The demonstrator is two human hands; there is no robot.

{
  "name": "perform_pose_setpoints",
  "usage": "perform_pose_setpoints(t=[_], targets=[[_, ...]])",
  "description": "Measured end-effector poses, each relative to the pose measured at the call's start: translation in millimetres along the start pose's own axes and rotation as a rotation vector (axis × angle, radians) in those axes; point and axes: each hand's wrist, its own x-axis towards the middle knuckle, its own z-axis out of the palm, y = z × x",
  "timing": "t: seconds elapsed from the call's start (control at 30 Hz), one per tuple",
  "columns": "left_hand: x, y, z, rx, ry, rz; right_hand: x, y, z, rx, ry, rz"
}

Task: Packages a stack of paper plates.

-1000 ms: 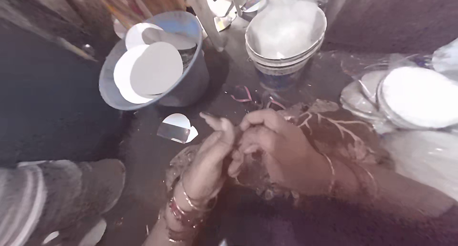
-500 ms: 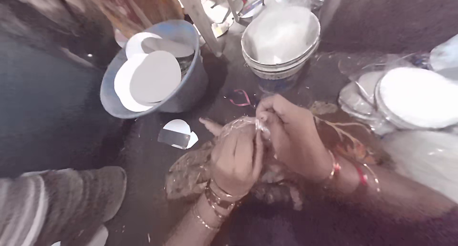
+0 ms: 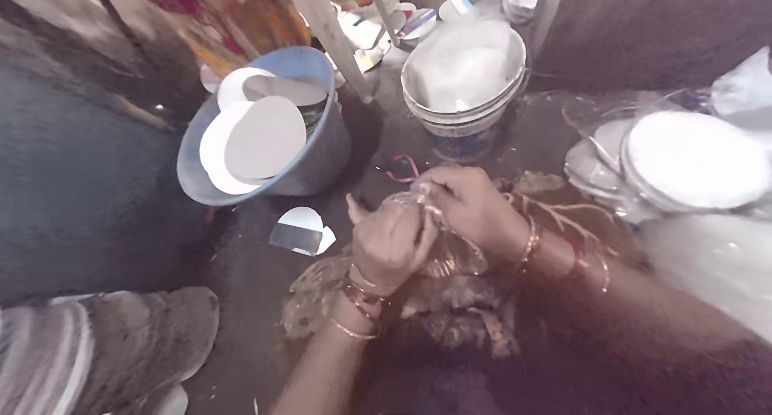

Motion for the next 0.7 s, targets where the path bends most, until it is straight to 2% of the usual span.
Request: perform_pose_setpoints(t=[0.07, 0.13, 0.2, 0.23, 0.3, 0.37, 0.43, 0.57, 0.7], targets=[[14, -2, -14, -0.200, -0.211, -0.286, -1, 7, -1, 0.121, -0.023, -0.129], [36, -9, -34, -0.512, -0.479, -0.750, -1, 12, -2, 0.175, -0.091, -0.289], [48, -21, -48, -0.911, -0.647, -1.118, -5, 14, 7, 0.026, -0.019, -0.435], [50, -26, -53, -1.078, -0.694, -1.220, -7, 15, 15, -0.063, 0.083, -0.498], [46, -36, -57, -1.391, -0.741, -1.283, -10, 11, 26, -0.214, 0.298, -0.573], [35, -43, -56, -1.660, -0.749, -1.228, -12, 5, 29, -0.323, 0.426, -0.614], [28, -38, -54, -1.728, -0.707, -1.157, -11, 5, 28, -0.347, 0.404, -0.624], [23, -27, -51, -1.619, -0.593, -1.118, -3, 13, 23, -0.192, 0.275, -0.534], [14, -39, -49, -1.880, -0.628, -1.144, 1, 13, 14, -0.041, 0.158, -0.567]])
